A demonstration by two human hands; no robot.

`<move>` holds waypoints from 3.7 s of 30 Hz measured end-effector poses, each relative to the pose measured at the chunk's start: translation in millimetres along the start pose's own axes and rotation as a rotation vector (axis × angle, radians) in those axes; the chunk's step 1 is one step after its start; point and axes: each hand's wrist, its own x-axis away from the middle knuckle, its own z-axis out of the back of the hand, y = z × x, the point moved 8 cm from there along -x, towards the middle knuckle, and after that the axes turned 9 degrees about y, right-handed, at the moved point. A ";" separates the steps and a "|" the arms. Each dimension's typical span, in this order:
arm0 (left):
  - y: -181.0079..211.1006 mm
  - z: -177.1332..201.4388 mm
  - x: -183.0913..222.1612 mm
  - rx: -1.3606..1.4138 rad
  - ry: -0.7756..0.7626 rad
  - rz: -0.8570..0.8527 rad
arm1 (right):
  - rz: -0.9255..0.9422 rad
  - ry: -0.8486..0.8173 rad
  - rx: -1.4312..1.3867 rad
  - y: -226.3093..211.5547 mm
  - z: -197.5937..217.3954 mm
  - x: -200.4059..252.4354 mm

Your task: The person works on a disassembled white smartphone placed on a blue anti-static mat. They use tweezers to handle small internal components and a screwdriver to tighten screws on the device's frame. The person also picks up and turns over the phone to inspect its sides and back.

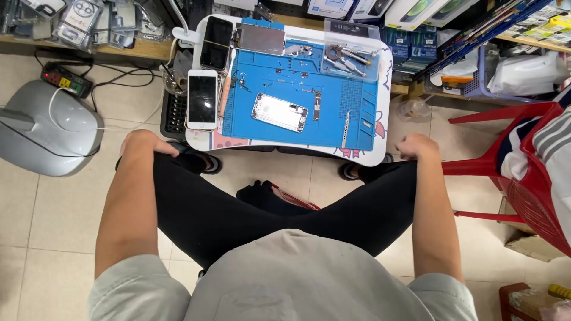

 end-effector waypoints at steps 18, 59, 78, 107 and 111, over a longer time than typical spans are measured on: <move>99.7 56.7 146.1 0.608 1.328 -1.128 | 0.307 0.404 -0.338 -169.6 80.4 112.9; 301.5 28.4 110.9 -0.107 1.057 -1.153 | 0.673 0.719 -0.435 -292.3 126.7 78.5; 303.5 28.9 108.9 0.015 1.105 -1.198 | 0.825 1.038 -0.055 -316.3 122.0 106.8; 300.3 54.0 102.4 1.481 0.443 -1.266 | 0.896 0.498 -1.135 -306.2 124.9 110.8; 298.9 54.6 108.4 1.613 0.349 -1.259 | 0.894 0.480 -1.149 -307.0 125.5 112.3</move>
